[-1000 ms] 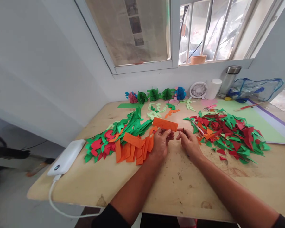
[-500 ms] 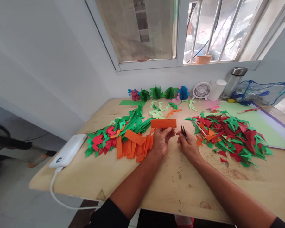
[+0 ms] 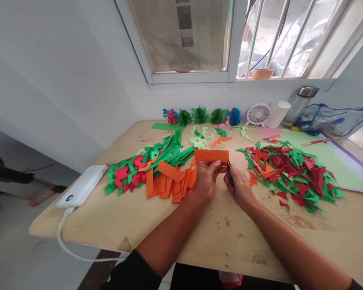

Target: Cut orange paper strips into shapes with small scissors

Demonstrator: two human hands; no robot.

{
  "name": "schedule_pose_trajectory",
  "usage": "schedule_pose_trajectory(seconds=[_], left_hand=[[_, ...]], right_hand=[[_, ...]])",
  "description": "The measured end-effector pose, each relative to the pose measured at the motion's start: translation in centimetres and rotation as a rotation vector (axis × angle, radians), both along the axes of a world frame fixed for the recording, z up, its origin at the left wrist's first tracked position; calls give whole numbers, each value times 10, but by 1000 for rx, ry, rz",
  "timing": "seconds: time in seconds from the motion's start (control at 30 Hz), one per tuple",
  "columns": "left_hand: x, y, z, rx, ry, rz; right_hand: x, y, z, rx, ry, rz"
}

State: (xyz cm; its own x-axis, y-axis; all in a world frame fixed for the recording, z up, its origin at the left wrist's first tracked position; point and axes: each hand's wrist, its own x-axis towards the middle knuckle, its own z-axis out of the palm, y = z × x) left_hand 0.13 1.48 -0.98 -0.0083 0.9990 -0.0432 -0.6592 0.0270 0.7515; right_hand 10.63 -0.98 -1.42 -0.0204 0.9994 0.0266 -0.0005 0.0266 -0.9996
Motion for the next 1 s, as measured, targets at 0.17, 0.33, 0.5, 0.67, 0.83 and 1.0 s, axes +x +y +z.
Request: schedule_pose_trajectory(seconds=[0.17, 0.33, 0.5, 0.67, 0.83, 1.0], left_hand=[[3, -3, 0, 2, -17, 6], [4, -4, 2, 4, -39, 11], [5, -4, 2, 2, -35, 15], [5, -5, 4, -1, -34, 6], [6, -7, 6, -10, -25, 20], [6, -7, 7, -3, -24, 22]], right_hand=[[-3, 4, -9, -121, 189, -9], [-2, 6, -14, -131, 287, -6], [-3, 6, -12, -117, 327, -6], [-3, 6, -11, -130, 345, -8], [-5, 4, -7, -107, 327, -25], [-5, 4, -6, -117, 308, -23]])
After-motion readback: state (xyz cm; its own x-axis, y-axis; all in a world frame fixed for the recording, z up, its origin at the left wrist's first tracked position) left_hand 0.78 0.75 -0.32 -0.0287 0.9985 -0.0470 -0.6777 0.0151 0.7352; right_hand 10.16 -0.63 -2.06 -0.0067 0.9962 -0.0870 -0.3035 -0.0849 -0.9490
